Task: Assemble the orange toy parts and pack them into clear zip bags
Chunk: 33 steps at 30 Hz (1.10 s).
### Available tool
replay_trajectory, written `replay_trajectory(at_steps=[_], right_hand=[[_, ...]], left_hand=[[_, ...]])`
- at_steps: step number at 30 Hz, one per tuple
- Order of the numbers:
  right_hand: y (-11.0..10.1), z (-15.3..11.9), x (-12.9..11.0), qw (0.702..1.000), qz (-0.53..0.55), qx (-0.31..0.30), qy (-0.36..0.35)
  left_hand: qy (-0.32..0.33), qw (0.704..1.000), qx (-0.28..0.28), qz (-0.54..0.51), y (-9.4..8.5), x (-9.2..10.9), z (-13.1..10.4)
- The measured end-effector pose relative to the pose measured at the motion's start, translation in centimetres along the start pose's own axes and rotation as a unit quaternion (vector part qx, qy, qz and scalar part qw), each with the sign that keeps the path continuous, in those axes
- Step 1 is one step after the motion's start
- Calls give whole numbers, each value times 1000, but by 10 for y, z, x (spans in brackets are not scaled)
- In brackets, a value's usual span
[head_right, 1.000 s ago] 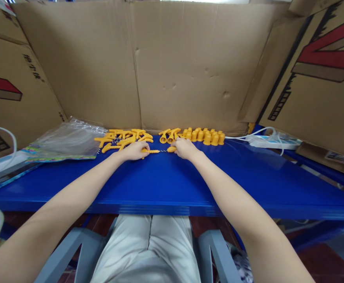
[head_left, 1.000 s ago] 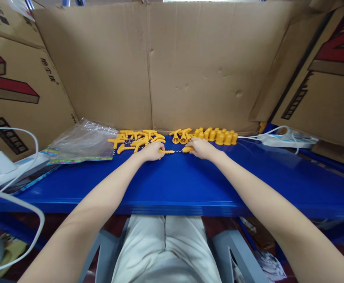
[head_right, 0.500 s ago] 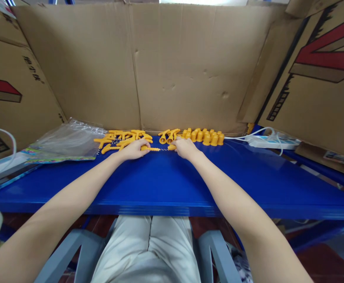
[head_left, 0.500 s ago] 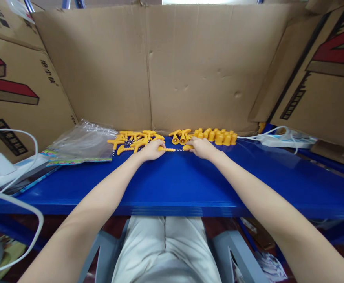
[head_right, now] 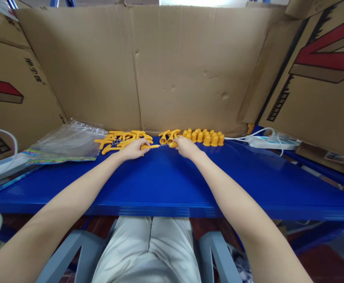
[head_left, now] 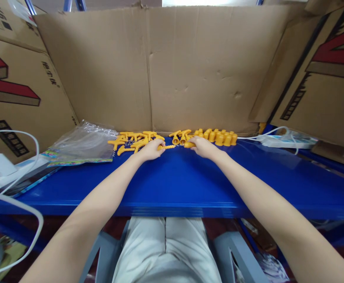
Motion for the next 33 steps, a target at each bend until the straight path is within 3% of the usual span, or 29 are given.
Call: replay_trajectory(at_steps=[4,11,15,18,21,29,33], right_hand=[[-4,1,-1,1000,13,27,-9],[-4,-2,-35,992,82,34,-90],[-5,-2,-37,990,94,55,-92],[-7,-1,-36,987,110,72,-89],[-6,0,-37,985,119,79,-92],[5,-1,-39,981,136,78,-111],[1,-1,-37,975,168,92,-108]], left_hand=[[6,1000,0,1,1,0,0],[44,999,17,13,3,8,1],[81,994,73,20,-6,12,3],[51,993,100,40,-11,5,4],[18,996,68,59,-7,-3,3],[26,996,-10,83,0,-5,-3],[27,996,-16,81,1,-4,-3]])
Point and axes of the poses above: each hand's wrist, its own z-axis towards the middle knuckle, its own y-axis out of the palm, x = y × z, the point moved 10 cm from there along z, towards the middle knuckle, and after that the axes turned 13 degrees about x, right-handed, at the moved point
